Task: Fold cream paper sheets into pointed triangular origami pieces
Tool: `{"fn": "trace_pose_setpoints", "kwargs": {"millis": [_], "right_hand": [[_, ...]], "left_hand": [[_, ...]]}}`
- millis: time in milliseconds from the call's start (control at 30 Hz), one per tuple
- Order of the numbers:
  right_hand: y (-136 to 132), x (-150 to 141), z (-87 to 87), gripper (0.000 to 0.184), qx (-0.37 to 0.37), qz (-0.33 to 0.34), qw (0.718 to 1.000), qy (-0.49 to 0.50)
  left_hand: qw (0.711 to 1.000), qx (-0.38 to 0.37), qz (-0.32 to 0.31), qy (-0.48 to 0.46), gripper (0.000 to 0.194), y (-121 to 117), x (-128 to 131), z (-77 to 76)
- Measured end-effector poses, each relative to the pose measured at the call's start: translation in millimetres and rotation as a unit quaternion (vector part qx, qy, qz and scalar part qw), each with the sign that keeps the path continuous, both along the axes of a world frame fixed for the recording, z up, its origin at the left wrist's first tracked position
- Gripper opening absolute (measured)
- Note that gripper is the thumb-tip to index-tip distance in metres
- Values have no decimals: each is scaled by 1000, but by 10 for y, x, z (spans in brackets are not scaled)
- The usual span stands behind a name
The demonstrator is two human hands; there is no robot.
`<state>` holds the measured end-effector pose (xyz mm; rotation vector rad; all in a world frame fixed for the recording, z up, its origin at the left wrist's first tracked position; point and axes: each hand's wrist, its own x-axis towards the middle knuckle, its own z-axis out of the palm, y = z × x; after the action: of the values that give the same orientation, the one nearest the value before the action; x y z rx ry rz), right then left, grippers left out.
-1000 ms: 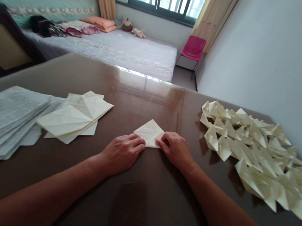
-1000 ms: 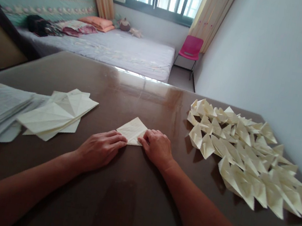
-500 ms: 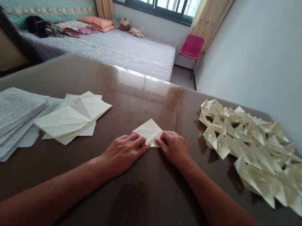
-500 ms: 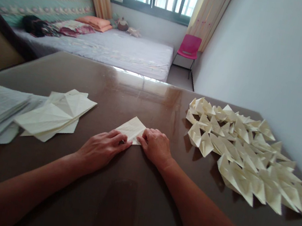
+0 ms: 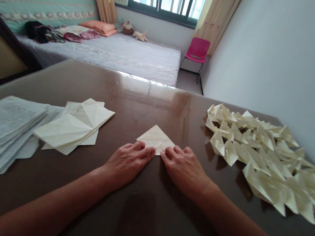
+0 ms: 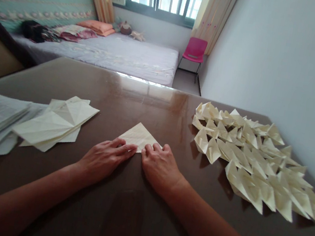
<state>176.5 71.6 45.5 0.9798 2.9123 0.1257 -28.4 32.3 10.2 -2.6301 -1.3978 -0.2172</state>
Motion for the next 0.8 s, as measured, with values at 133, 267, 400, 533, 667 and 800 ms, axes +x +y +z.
{"fn": "trace_pose_setpoints", "kwargs": {"millis": [133, 267, 400, 533, 667, 800], "right_hand": [[-30, 34, 105, 18, -4, -60, 997, -43], [-3, -12, 65, 19, 22, -79, 997, -9], [28, -83, -52, 21, 13, -65, 998, 9], [116, -53, -123, 20, 16, -65, 998, 22], [288, 50, -215, 23, 20, -50, 995, 79], [430, 128, -357, 24, 6, -31, 988, 150]], "left_hand": [[1000, 8, 0, -5, 33, -11, -1, -7], [1000, 8, 0, -15, 32, 0, -25, -31], [997, 25, 31, -68, 32, 70, -108, -69], [993, 19, 75, -95, 43, 131, -178, -94], [991, 6, 70, -114, 46, 150, -207, -104], [995, 21, 42, -90, 41, 152, -253, -89]]}}
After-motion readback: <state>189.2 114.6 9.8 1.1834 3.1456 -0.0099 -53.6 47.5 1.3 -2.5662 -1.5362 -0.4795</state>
